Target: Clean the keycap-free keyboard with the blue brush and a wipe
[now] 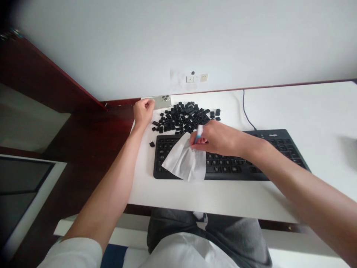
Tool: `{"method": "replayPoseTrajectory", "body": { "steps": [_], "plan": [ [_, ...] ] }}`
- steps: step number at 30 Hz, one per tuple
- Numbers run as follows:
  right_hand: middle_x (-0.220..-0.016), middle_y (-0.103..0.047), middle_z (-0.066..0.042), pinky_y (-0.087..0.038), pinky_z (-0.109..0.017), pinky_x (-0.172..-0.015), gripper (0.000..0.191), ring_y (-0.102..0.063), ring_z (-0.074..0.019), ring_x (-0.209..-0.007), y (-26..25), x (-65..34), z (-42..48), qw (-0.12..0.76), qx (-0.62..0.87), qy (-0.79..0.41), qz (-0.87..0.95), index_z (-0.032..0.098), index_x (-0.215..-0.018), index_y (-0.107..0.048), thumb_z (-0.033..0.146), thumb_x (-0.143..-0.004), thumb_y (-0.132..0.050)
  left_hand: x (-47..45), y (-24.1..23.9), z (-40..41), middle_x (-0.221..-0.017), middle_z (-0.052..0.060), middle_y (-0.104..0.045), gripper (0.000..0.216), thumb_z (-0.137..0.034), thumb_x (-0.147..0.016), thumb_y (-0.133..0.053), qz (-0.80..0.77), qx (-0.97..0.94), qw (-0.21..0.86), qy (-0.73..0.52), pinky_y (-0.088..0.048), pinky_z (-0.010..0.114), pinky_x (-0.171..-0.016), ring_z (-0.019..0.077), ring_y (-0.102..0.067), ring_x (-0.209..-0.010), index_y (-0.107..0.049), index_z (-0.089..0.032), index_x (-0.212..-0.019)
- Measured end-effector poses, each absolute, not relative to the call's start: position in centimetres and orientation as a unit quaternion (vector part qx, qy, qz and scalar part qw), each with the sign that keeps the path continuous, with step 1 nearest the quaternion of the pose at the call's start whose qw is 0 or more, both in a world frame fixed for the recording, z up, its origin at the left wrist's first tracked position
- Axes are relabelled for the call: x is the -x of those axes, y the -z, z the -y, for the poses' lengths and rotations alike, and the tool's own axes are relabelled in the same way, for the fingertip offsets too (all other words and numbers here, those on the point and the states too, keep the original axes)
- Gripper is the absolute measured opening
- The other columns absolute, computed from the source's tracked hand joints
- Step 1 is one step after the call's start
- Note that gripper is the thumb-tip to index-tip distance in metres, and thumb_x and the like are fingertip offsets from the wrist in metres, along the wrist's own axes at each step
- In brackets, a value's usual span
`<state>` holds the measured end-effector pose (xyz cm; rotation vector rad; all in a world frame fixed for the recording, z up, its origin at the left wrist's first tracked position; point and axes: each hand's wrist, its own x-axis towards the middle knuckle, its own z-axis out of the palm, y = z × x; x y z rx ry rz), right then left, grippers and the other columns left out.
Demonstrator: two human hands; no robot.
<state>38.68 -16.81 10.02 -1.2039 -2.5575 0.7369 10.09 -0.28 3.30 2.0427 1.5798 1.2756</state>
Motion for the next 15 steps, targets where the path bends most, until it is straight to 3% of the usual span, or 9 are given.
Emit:
{"method": "replayPoseTrajectory", "body": {
  "steps": [3, 6, 10, 12, 15],
  "plan": [
    [-0.102, -0.086, -0.009, -0.056, -0.035, -0.075, 0.035, -0.079, -0.0230, -0.083, -10.2, -42.1, 17.8, 0.096, 0.481, -0.235, 0.840, 0.021, -0.107, -0.085, 0.042, -0.104, -0.058, -10.0, -3.1, 0.1, -0.057, -0.003, -0.027, 0.051, -0.029, -0.097, -0.061, -0.537, -0.703, 0.136, -0.446, -0.021, 0.035, -0.064, 0.0140, -0.027, -0.059, -0.028, -0.022, -0.060],
    [-0.093, -0.086, -0.008, -0.055, -0.036, -0.068, 0.060, -0.076, -0.0215, -0.071, -10.3, -44.9, 18.4, 0.087, 0.542, -0.205, 0.810, 0.024, -0.102, -0.086, 0.070, -0.104, -0.047, -10.0, -2.9, -0.1, -0.057, -0.003, -0.027, 0.053, -0.030, -0.098, -0.063, -0.537, -0.703, 0.135, -0.446, -0.021, 0.035, -0.063, 0.0142, -0.026, -0.059, -0.027, -0.022, -0.060],
    [-0.067, -0.078, -0.004, -0.046, -0.037, -0.056, 0.102, -0.060, -0.0163, -0.045, -10.1, -47.2, 18.0, 0.077, 0.612, -0.116, 0.779, 0.029, -0.089, -0.085, 0.108, -0.083, -0.021, -10.0, -2.7, -0.3, -0.057, -0.003, -0.025, 0.055, -0.033, -0.099, -0.064, -0.537, -0.702, 0.127, -0.450, -0.021, 0.035, -0.063, 0.0140, -0.026, -0.059, -0.026, -0.022, -0.060],
    [-0.063, -0.076, -0.004, -0.043, -0.038, -0.052, 0.108, -0.053, -0.0148, -0.039, -9.8, -47.5, 17.7, 0.084, 0.631, -0.081, 0.767, 0.030, -0.085, -0.084, 0.114, -0.074, -0.016, -10.1, -2.6, -0.3, -0.057, -0.003, -0.027, 0.055, -0.034, -0.099, -0.064, -0.535, -0.703, 0.131, -0.449, -0.022, 0.034, -0.063, 0.0138, -0.028, -0.059, -0.027, -0.022, -0.060],
    [-0.061, -0.075, -0.004, -0.041, -0.038, -0.050, 0.109, -0.055, -0.0162, -0.040, -8.9, -47.2, 17.6, 0.094, 0.641, -0.057, 0.759, 0.031, -0.085, -0.083, 0.113, -0.075, -0.012, -10.2, -2.7, -0.2, -0.057, -0.003, -0.028, 0.055, -0.034, -0.100, -0.064, -0.535, -0.704, 0.137, -0.447, -0.024, 0.034, -0.063, 0.0141, -0.030, -0.060, -0.028, -0.023, -0.060]
  ]
}}
